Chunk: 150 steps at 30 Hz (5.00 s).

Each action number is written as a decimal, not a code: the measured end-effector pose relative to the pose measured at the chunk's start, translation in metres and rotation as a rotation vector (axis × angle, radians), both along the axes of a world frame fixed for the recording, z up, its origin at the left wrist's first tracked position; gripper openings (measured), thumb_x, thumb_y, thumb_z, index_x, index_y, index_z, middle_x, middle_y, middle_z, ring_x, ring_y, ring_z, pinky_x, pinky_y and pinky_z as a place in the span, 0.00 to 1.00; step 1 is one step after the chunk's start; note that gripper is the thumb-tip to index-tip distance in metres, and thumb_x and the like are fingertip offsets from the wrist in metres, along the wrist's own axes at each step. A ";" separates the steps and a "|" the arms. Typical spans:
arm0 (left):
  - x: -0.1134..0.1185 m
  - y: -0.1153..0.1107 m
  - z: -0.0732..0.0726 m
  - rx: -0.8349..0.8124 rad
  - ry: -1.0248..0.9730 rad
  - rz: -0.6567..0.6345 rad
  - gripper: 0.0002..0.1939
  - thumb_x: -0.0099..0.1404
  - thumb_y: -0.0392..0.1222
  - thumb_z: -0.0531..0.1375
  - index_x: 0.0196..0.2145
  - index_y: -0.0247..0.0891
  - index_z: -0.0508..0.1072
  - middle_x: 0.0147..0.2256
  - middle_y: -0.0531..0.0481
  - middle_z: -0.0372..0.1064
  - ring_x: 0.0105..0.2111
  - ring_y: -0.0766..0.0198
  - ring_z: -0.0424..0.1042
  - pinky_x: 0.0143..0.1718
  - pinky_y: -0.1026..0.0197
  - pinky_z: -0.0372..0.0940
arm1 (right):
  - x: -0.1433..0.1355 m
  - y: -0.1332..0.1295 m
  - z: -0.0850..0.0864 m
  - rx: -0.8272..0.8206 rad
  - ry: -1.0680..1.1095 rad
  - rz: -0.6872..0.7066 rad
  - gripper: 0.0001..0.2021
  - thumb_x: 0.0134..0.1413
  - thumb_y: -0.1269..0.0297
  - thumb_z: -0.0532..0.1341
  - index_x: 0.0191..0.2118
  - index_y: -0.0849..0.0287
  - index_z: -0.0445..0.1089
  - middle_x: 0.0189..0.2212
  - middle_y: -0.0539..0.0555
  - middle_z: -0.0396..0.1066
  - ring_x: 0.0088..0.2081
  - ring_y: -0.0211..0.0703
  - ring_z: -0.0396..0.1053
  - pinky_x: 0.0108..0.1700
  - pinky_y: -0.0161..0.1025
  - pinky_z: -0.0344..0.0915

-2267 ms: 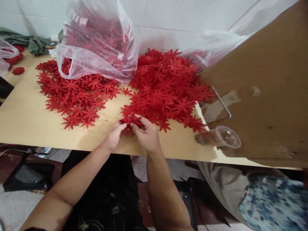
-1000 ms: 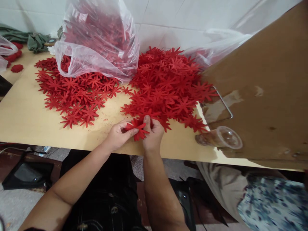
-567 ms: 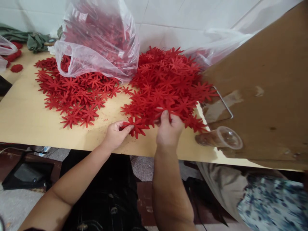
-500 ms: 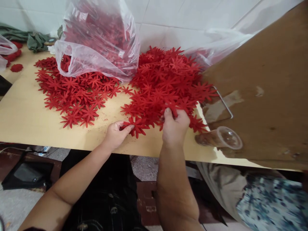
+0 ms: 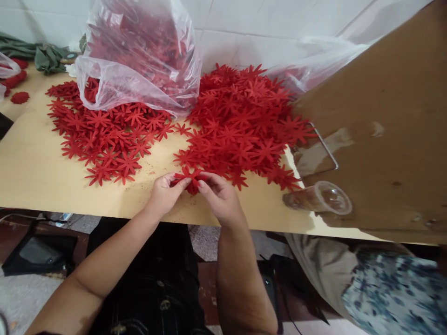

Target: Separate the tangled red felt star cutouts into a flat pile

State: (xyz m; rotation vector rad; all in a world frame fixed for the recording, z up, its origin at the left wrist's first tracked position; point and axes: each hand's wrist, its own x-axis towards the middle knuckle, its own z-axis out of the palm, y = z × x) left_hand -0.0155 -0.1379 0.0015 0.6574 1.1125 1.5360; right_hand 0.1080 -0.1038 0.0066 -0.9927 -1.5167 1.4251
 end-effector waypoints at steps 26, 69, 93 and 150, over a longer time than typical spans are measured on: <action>-0.001 0.000 0.002 -0.047 -0.048 0.117 0.12 0.47 0.43 0.65 0.28 0.35 0.69 0.23 0.56 0.68 0.22 0.73 0.64 0.27 0.67 0.61 | 0.002 0.012 -0.020 -0.087 0.084 -0.272 0.17 0.32 0.53 0.67 0.27 0.59 0.67 0.23 0.48 0.68 0.24 0.33 0.64 0.29 0.34 0.63; -0.006 0.002 0.009 -0.067 -0.422 0.226 0.09 0.42 0.36 0.68 0.24 0.35 0.74 0.25 0.54 0.74 0.27 0.71 0.71 0.39 0.64 0.65 | -0.007 0.000 -0.011 -0.047 -0.006 -0.040 0.13 0.48 0.53 0.59 0.26 0.59 0.64 0.17 0.45 0.60 0.17 0.29 0.54 0.19 0.29 0.51; -0.009 0.002 0.008 -0.050 -0.459 0.101 0.03 0.46 0.33 0.65 0.22 0.35 0.74 0.24 0.54 0.74 0.26 0.71 0.72 0.38 0.65 0.65 | -0.018 0.001 0.005 -0.117 0.050 -0.082 0.11 0.39 0.58 0.65 0.27 0.60 0.69 0.19 0.46 0.64 0.18 0.27 0.58 0.17 0.27 0.54; 0.000 -0.003 0.007 -0.014 -0.012 -0.013 0.10 0.48 0.43 0.64 0.25 0.35 0.69 0.22 0.56 0.67 0.23 0.74 0.63 0.28 0.67 0.58 | -0.009 0.011 0.011 0.096 -0.119 -0.108 0.11 0.43 0.57 0.63 0.31 0.59 0.68 0.24 0.49 0.67 0.23 0.33 0.63 0.26 0.34 0.63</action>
